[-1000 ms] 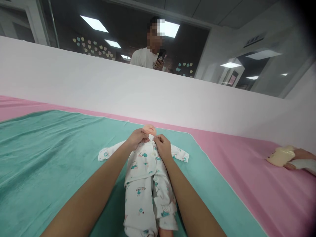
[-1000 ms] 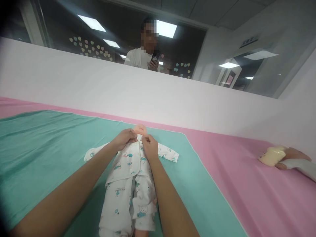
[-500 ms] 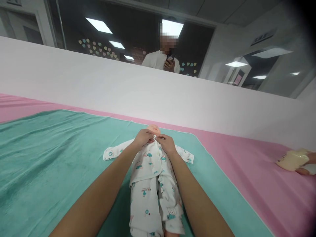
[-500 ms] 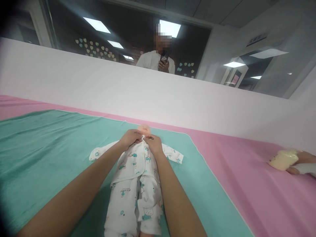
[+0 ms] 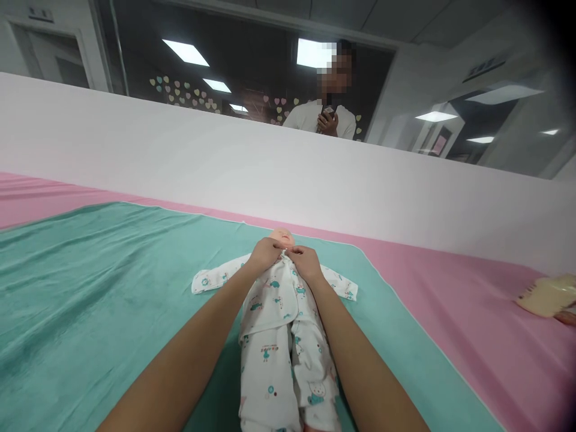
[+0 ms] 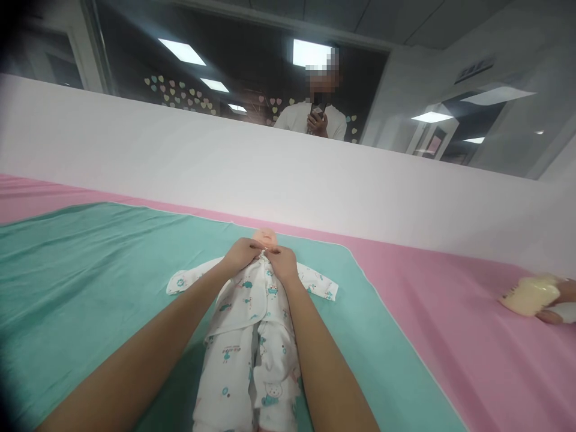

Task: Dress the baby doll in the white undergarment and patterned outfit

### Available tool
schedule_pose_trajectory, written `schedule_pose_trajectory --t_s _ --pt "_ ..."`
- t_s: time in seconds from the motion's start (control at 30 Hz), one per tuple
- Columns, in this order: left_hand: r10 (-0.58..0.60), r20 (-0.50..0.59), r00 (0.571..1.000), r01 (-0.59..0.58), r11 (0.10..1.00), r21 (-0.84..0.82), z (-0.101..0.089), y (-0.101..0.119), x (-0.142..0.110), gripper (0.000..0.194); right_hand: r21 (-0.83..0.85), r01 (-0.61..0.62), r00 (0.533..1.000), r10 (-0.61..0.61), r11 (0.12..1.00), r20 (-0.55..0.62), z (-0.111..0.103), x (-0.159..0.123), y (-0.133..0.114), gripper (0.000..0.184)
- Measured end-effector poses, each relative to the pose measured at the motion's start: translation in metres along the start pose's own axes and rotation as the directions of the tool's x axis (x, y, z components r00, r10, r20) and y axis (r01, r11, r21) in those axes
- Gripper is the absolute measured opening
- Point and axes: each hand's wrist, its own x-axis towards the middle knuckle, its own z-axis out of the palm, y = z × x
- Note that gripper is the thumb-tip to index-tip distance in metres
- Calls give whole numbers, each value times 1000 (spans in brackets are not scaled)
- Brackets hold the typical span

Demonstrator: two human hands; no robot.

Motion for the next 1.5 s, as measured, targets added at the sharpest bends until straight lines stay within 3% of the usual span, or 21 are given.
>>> schedule_pose_trajectory --t_s 0.33,0.53,0.87,1.17,1.5 --pt "184 -20 983 -173 952 253 0 2 5 20 -63 30 1000 -30 998 -3 -1 -1 0 19" --pt "247 58 967 -250 886 390 -6 1 10 23 -103 43 999 -44 994 -8 0 -1 0 19" --pt "273 177 946 -325 814 481 -9 -5 18 28 -162 75 997 -75 984 2 -1 -2 -2 18" --pt "221 136 966 -257 883 393 -12 -5 12 17 -150 66 998 -66 987 5 -1 -2 -1 18" --pt "2 -12 1000 0 984 177 -3 0 13 25 -99 50 999 -51 994 -7 -1 3 -1 18"
